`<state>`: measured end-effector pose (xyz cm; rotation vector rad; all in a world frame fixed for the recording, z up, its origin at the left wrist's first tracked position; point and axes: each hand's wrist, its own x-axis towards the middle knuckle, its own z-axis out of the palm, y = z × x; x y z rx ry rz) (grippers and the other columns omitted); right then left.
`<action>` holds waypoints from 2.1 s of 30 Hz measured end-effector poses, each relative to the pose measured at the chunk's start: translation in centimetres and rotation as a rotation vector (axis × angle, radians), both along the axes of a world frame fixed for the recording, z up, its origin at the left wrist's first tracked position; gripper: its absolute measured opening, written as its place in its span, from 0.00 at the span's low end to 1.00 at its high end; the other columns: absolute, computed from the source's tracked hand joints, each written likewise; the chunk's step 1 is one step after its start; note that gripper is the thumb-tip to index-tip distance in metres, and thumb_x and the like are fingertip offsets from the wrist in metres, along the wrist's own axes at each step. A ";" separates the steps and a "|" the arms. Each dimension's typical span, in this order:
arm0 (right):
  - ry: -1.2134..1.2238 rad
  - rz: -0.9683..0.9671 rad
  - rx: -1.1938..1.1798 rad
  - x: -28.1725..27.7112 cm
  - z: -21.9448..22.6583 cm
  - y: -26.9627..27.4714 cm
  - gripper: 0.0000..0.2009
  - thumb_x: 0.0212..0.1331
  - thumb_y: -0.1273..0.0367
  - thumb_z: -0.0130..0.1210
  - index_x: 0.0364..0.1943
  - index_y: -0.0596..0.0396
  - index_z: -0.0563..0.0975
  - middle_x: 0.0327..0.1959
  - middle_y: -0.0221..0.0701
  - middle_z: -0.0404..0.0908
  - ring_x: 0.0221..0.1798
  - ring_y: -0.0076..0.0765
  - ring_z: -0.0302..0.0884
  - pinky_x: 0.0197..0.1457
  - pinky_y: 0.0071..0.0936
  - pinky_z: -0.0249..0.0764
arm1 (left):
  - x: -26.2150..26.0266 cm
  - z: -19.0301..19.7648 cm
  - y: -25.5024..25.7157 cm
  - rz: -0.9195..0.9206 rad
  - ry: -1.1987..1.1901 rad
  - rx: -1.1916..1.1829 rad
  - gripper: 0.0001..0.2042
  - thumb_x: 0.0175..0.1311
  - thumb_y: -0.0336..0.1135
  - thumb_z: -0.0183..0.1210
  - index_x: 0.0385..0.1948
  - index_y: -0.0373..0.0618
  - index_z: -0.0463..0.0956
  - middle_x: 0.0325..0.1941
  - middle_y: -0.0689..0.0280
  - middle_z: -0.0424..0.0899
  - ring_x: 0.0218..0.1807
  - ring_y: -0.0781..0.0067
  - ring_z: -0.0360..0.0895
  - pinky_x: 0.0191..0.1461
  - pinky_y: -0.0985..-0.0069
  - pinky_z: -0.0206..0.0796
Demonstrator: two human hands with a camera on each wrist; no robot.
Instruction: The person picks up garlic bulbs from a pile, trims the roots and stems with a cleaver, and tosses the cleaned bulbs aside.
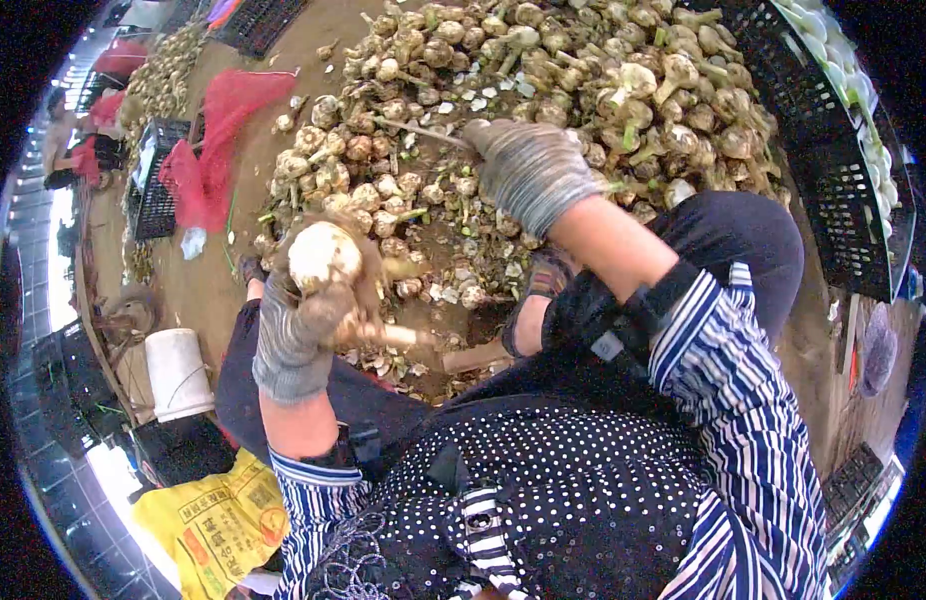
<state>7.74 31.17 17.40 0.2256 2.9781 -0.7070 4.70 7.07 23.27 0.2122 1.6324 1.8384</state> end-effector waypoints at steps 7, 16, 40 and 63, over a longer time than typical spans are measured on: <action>0.135 -0.152 -0.721 1.1 0.8 -2.7 0.12 0.54 0.62 0.51 0.39 0.50 0.75 0.31 0.42 0.79 0.34 0.51 0.77 0.38 0.40 0.72 | 0.1 -0.4 1.0 0.293 0.002 0.171 0.31 0.43 0.28 0.61 0.55 0.45 0.64 0.45 0.62 0.76 0.43 0.66 0.77 0.42 0.68 0.75; -0.040 0.054 -0.719 2.3 -1.1 -5.4 0.14 0.53 0.62 0.48 0.39 0.56 0.74 0.27 0.48 0.77 0.34 0.55 0.76 0.38 0.43 0.71 | -1.3 -1.0 3.2 0.197 -0.009 0.717 0.24 0.50 0.33 0.59 0.52 0.47 0.64 0.48 0.62 0.71 0.42 0.67 0.73 0.38 0.72 0.70; 0.277 -0.737 -1.297 3.0 2.8 5.4 0.13 0.50 0.68 0.60 0.40 0.58 0.77 0.21 0.27 0.74 0.20 0.24 0.72 0.21 0.21 0.69 | -8.0 -21.1 7.0 0.041 -0.078 -0.861 0.23 0.51 0.27 0.58 0.53 0.44 0.66 0.43 0.61 0.76 0.44 0.68 0.75 0.47 0.71 0.69; 0.109 -0.780 -1.444 4.0 3.2 2.8 0.12 0.56 0.67 0.55 0.40 0.61 0.76 0.20 0.22 0.69 0.19 0.16 0.65 0.19 0.16 0.60 | -5.6 -21.5 2.6 0.009 -0.314 -0.180 0.30 0.46 0.34 0.61 0.55 0.40 0.63 0.46 0.59 0.78 0.46 0.62 0.75 0.48 0.65 0.71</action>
